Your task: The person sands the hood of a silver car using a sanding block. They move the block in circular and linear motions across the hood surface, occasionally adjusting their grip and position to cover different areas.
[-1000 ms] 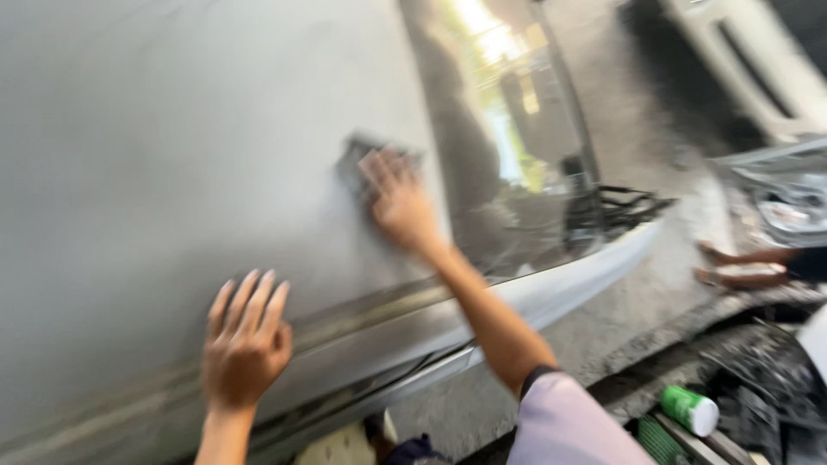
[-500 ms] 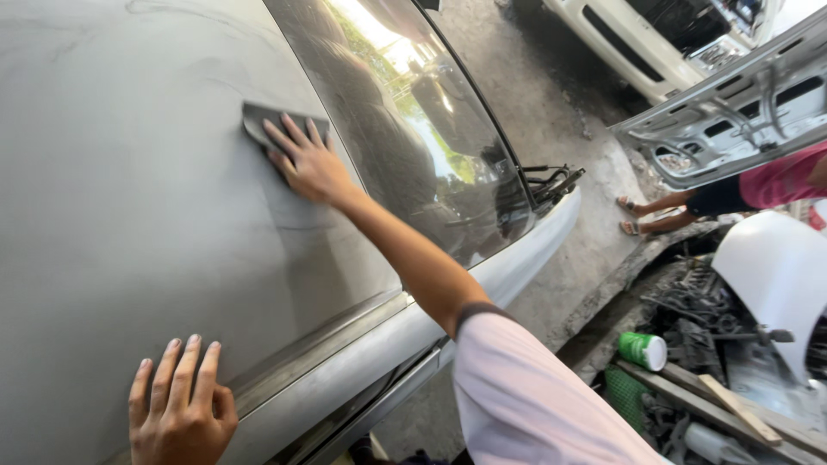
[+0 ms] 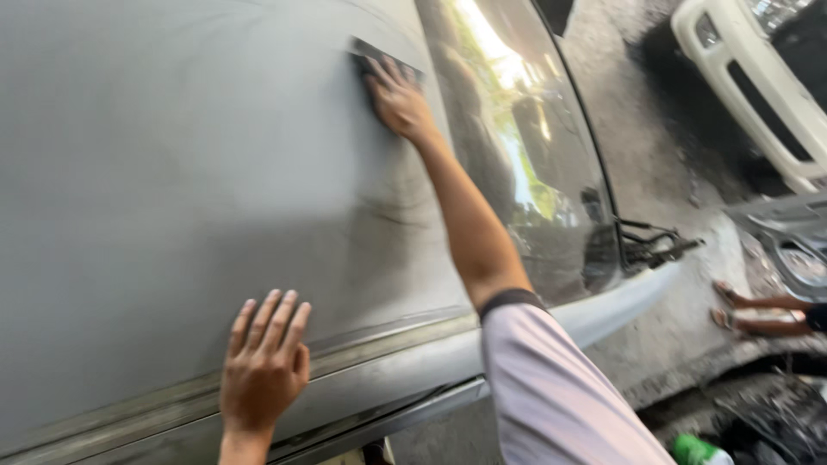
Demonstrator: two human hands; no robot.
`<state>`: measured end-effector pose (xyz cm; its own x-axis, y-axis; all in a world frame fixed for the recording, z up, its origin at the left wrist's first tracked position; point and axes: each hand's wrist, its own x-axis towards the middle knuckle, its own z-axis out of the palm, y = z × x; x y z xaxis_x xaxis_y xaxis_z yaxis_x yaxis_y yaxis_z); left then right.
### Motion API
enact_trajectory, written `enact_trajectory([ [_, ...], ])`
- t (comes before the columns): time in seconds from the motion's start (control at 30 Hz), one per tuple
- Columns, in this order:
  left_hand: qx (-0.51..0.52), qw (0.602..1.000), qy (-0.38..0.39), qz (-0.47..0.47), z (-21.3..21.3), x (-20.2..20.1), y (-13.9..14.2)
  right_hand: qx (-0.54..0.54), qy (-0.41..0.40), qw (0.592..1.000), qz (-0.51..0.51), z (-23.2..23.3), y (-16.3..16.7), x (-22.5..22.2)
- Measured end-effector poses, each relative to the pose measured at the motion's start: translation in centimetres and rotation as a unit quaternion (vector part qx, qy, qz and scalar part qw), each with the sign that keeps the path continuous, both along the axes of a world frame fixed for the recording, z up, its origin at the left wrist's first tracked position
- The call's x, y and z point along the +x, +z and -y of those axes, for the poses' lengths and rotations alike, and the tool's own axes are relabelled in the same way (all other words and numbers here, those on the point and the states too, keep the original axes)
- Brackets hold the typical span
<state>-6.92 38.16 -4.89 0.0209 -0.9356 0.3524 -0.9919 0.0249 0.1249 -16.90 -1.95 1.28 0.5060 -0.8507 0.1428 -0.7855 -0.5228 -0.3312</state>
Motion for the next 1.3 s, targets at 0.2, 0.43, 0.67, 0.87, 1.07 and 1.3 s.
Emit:
enact_trajectory([
  [0.2, -0.006, 1.000, 0.013, -0.013, -0.3, 1.0, 1.4, -0.027, 0.126, 0.989, 0.074, -10.8, -3.3, -4.6],
  [0.43, 0.009, 1.000, 0.020, 0.003, -0.4, 0.6, 1.0, -0.013, 0.120, 0.993, 0.008, -2.9, -3.8, 4.5],
  [0.67, 0.002, 1.000, 0.014, -0.011, -0.3, 0.8, 1.0, 0.003, 0.002, 0.999, 0.038, 0.5, -6.3, -1.0],
  [0.87, 0.010, 1.000, 0.013, -0.019, -0.5, 1.2, 1.4, -0.012, 0.173, 0.984, 0.040, -10.6, -8.1, -1.0],
  [1.07, 0.018, 1.000, 0.010, -0.003, -0.1, 0.9, 0.9, -0.031, 0.083, 0.995, 0.046, 6.2, -6.5, 6.0],
  [1.3, 0.045, 0.999, 0.000, -0.004, 0.1, 0.7, -0.1, 0.027, -0.028, 0.999, 0.030, 4.6, -8.9, -3.0],
])
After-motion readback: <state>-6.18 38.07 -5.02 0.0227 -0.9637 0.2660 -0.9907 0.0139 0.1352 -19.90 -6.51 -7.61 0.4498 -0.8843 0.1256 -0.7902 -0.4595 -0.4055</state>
